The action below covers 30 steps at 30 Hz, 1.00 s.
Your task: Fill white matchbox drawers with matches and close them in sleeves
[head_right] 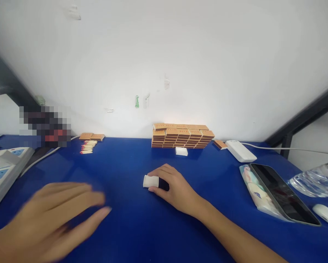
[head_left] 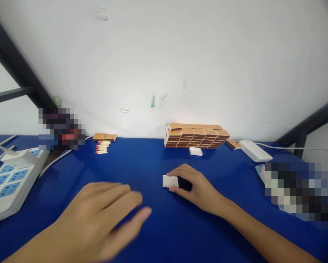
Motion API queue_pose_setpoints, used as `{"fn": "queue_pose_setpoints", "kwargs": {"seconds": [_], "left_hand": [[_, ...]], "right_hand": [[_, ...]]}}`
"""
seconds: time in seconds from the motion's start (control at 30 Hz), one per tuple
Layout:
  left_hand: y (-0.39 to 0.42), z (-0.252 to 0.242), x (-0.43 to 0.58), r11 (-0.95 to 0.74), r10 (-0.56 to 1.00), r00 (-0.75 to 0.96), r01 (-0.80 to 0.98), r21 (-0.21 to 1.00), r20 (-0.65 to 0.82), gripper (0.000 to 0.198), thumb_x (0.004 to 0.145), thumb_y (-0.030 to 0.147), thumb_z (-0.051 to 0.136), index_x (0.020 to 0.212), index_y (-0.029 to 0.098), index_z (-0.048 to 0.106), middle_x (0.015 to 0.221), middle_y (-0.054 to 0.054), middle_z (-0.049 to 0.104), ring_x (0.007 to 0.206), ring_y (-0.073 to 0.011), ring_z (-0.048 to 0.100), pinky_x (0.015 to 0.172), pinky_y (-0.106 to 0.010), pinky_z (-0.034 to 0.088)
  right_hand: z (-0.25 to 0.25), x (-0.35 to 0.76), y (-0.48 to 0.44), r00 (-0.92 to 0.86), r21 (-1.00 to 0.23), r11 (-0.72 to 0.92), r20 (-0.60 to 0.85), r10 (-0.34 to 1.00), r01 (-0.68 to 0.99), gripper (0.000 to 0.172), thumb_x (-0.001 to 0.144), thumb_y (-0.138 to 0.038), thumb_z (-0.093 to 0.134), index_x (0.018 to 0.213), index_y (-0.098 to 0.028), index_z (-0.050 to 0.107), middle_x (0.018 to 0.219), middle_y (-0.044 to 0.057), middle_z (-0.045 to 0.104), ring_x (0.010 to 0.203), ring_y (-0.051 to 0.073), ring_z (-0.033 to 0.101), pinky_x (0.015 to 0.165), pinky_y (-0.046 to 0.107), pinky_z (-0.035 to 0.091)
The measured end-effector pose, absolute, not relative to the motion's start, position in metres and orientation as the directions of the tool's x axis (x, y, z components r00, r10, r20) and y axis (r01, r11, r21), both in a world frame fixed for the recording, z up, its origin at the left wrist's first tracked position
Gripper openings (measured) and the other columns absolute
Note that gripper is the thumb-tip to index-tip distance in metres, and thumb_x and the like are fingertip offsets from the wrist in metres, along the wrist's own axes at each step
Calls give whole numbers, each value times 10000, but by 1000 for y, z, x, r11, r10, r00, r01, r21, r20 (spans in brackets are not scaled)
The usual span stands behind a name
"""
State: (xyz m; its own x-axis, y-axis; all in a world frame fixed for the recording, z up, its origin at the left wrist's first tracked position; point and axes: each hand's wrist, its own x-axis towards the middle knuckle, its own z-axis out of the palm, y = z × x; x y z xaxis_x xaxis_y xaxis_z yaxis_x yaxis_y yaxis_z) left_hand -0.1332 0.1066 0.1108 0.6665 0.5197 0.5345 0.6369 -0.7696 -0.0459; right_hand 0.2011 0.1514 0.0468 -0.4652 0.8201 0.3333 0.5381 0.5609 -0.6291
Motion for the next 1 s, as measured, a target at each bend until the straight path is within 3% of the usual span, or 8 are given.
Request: {"fn": "queue_pose_setpoints", "kwargs": {"seconds": [0.07, 0.17, 0.27, 0.4, 0.53, 0.73, 0.87, 1.0], "left_hand": [[156, 114, -138, -702, 647, 629, 712, 14, 430, 207, 1060, 383, 591, 998, 262, 748, 850, -20, 745, 711, -185, 683, 661, -324, 545], [231, 112, -173, -460, 874, 415, 873, 158, 252, 272, 954, 496, 658, 917, 243, 749, 744, -18, 717, 641, -196, 645, 594, -314, 442], [271, 101, -214, -330, 914, 240, 909, 256, 326, 306, 915, 503, 641, 842, 216, 720, 668, -23, 677, 634, -197, 617, 613, -315, 400], [265, 91, -234, -304, 913, 158, 878, 369, 377, 372, 919, 533, 643, 847, 179, 734, 593, 24, 606, 589, -152, 556, 625, -278, 379], [249, 99, -233, -328, 898, 134, 838, 436, 420, 441, 947, 561, 599, 760, 175, 700, 549, 34, 538, 543, -125, 474, 591, -272, 346], [228, 102, -198, -573, 786, 371, 737, 357, 495, 389, 876, 409, 608, 569, 201, 491, 517, 29, 475, 513, -117, 417, 587, -293, 319], [202, 89, -157, -739, 671, 664, 632, 234, 330, 258, 877, 415, 643, 749, 192, 660, 654, -7, 649, 607, -166, 556, 632, -330, 346], [189, 86, -142, -725, 685, 711, 644, 245, 158, 391, 846, 567, 735, 903, 180, 729, 804, -38, 723, 701, -216, 635, 611, -349, 333]], "right_hand": [[46, 196, 153, -469, -605, 573, 343, 814, 552, 322, 958, -287, 809, 1271, -291, 732, 1195, 45, 781, 1138, 248, 699, 1010, 442, 592], [46, 180, 156, -516, -479, 641, 381, 767, 600, 303, 966, -248, 797, 1261, -247, 727, 1222, 72, 784, 1117, 265, 695, 998, 479, 572], [50, 155, 163, -602, -363, 706, 370, 708, 608, 300, 970, -258, 796, 1258, -210, 725, 1218, 101, 787, 1079, 276, 687, 947, 481, 556], [62, 113, 187, -695, -456, 750, 325, 642, 480, 404, 936, -444, 828, 1243, -202, 728, 1171, 92, 794, 1104, 272, 661, 971, 449, 529], [74, 61, 239, -688, -495, 756, 364, 628, 428, 142, 1006, -318, 757, 1077, -195, 756, 1079, 87, 789, 1040, 230, 668, 931, 371, 503], [72, -21, 307, -711, -516, 710, 246, 659, 480, 49, 915, -126, 738, 950, -160, 745, 939, 29, 761, 813, 159, 643, 712, 272, 420], [63, -44, 317, -732, -514, 694, 173, 659, 504, 54, 907, -170, 763, 876, -157, 721, 847, 11, 733, 743, 143, 609, 646, 260, 375], [61, -43, 313, -712, -505, 672, 149, 686, 542, 127, 972, -227, 741, 875, -152, 706, 828, 20, 719, 726, 137, 587, 648, 263, 363]]}}
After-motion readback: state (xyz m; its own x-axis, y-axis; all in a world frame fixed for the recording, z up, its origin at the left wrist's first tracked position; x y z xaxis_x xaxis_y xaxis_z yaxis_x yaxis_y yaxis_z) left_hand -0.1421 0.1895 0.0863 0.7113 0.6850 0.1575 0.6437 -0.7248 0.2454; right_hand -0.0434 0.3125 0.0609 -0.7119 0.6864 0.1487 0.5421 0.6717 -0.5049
